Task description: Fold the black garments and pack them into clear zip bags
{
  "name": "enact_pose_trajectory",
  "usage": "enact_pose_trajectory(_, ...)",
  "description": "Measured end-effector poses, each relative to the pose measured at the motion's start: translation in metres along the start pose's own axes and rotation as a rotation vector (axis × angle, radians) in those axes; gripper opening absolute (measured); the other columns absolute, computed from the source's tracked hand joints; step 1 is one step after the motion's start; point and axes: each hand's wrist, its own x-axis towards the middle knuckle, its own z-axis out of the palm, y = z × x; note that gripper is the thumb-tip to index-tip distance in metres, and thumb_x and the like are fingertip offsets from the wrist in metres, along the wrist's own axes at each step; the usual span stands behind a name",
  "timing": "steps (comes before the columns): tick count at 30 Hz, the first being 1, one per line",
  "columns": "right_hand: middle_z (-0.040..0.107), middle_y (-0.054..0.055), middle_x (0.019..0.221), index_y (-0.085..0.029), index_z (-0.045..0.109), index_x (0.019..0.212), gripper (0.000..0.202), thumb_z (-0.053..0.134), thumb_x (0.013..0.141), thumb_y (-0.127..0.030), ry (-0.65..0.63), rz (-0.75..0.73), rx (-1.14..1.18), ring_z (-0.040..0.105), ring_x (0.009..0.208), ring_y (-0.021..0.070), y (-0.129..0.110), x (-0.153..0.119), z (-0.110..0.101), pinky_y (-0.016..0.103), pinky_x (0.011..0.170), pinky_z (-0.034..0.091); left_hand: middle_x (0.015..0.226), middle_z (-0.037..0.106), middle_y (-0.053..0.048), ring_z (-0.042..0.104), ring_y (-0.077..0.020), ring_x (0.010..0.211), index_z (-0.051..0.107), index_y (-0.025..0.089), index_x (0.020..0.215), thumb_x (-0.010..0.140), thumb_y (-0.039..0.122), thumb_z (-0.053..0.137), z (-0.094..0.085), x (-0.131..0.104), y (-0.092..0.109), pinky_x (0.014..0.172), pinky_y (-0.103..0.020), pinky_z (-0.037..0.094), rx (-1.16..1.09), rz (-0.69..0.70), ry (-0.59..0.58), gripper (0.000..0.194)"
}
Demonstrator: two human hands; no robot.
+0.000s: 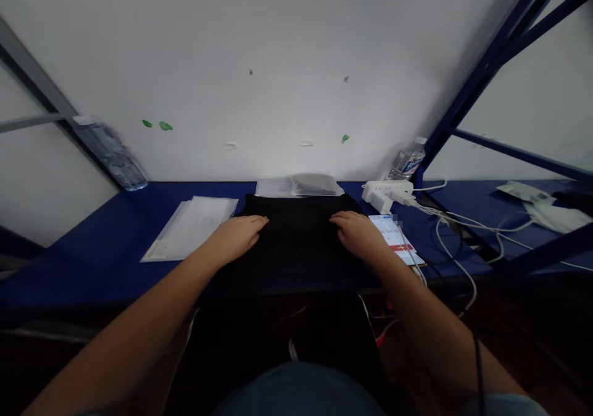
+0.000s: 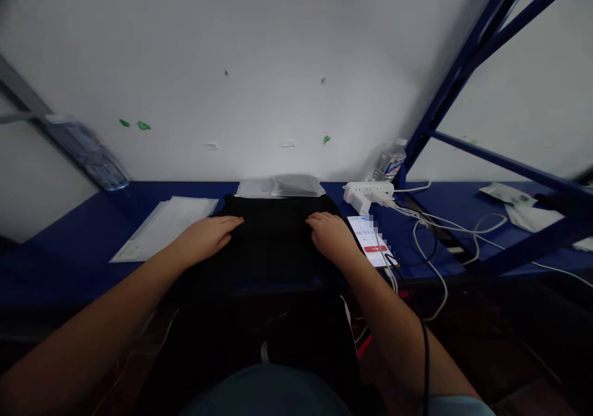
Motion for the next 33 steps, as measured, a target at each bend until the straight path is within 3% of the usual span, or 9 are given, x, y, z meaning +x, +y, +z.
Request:
enact_pose_trajectory(6, 0.073, 0.011, 0.117, -0.016, 0.072, 0.113, 0.035, 0.051, 0.086, -0.009, 0.187, 0.046, 0.034, 0.066, 0.11, 0.0255, 0.002, -0.023, -0.001, 0.041, 0.101, 0.049, 0.145, 0.059, -0.005, 0.059, -0.0224, 0.131, 0.055, 0.023, 0.143, 0.087, 0.014, 0.045, -0.011, -0.009, 0.011, 0.109, -0.041, 0.048, -0.08, 0.114, -0.008, 0.058)
enact_pose_trajectory(12, 0.068, 0.013, 0.132, -0.011, 0.067, 0.128, 0.056, 0.047, 0.077, 0.001, 0.156, 0.088, 0.045, 0.062, 0.122, 0.0259, 0.008, -0.042, 0.016, 0.041, 0.108, 0.047, 0.159, 0.042, -0.005, 0.044, -0.0201, 0.144, 0.041, 0.022, 0.153, 0.083, 0.01, 0.045, 0.005, -0.014, 0.006, 0.121, -0.041, 0.035, -0.126, 0.19, -0.108, 0.071)
enact_pose_trajectory(17, 0.069, 0.014, 0.128, -0.01, 0.069, 0.125, 0.054, 0.043, 0.079, 0.003, 0.227, 0.189, -0.008, 0.063, 0.119, 0.0269, 0.013, -0.044, 0.018, 0.042, 0.107, 0.048, 0.161, 0.037, -0.003, 0.039, -0.02, 0.148, 0.036, 0.024, 0.156, 0.083, 0.008, 0.044, -0.004, -0.01, -0.001, 0.124, -0.041, 0.03, -0.118, 0.21, -0.036, 0.075)
enact_pose_trajectory(20, 0.068, 0.014, 0.127, -0.012, 0.069, 0.125, 0.053, 0.043, 0.081, 0.002, 0.243, 0.197, -0.027, 0.062, 0.119, 0.0275, 0.011, -0.047, 0.022, 0.042, 0.105, 0.049, 0.16, 0.039, -0.005, 0.04, -0.0222, 0.147, 0.039, 0.023, 0.155, 0.086, 0.014, 0.049, -0.004, -0.012, -0.003, 0.124, -0.042, 0.03, -0.124, 0.236, -0.069, 0.07)
enact_pose_trajectory(23, 0.062, 0.015, 0.127, -0.018, 0.07, 0.124, 0.049, 0.049, 0.082, -0.003, 0.315, 0.264, -0.071, 0.059, 0.116, 0.0307, 0.006, -0.054, 0.024, 0.047, 0.102, 0.05, 0.161, 0.036, -0.009, 0.038, -0.0252, 0.148, 0.037, 0.022, 0.156, 0.094, 0.032, 0.054, 0.004, -0.018, -0.004, 0.123, -0.044, 0.03, -0.172, 0.28, -0.094, 0.064)
enact_pose_trajectory(25, 0.057, 0.017, 0.125, -0.02, 0.07, 0.124, 0.045, 0.053, 0.084, -0.009, 0.397, 0.348, -0.098, 0.058, 0.113, 0.0338, 0.002, -0.06, 0.023, 0.052, 0.099, 0.049, 0.163, 0.033, -0.008, 0.035, -0.0254, 0.149, 0.036, 0.024, 0.156, 0.099, 0.04, 0.05, 0.01, -0.022, -0.006, 0.123, -0.046, 0.029, -0.221, 0.29, -0.057, 0.061)
enact_pose_trajectory(27, 0.054, 0.02, 0.121, -0.018, 0.066, 0.129, 0.045, 0.056, 0.086, -0.016, 0.456, 0.45, -0.091, 0.058, 0.109, 0.0359, -0.004, -0.065, 0.019, 0.055, 0.095, 0.049, 0.162, 0.035, -0.006, 0.035, -0.0235, 0.15, 0.037, 0.026, 0.155, 0.103, 0.038, 0.042, 0.013, -0.024, -0.006, 0.123, -0.047, 0.029, -0.258, 0.281, -0.018, 0.053)
enact_pose_trajectory(29, 0.055, 0.021, 0.116, -0.015, 0.06, 0.135, 0.048, 0.056, 0.088, -0.023, 0.441, 0.557, -0.052, 0.061, 0.101, 0.035, -0.01, -0.068, 0.014, 0.052, 0.089, 0.051, 0.16, 0.04, -0.005, 0.038, -0.0214, 0.148, 0.039, 0.027, 0.154, 0.105, 0.032, 0.037, 0.012, -0.025, -0.004, 0.123, -0.046, 0.031, -0.271, 0.254, 0.006, 0.05)
enact_pose_trajectory(33, 0.067, 0.015, 0.097, -0.019, 0.056, 0.139, 0.047, 0.05, 0.094, -0.031, 0.275, 0.646, 0.058, 0.068, 0.081, 0.0284, -0.015, -0.069, 0.005, 0.041, 0.077, 0.052, 0.157, 0.046, -0.005, 0.045, -0.0199, 0.144, 0.04, 0.023, 0.154, 0.104, 0.031, 0.034, 0.009, -0.025, 0.0, 0.119, -0.043, 0.038, -0.283, 0.172, 0.058, 0.051)
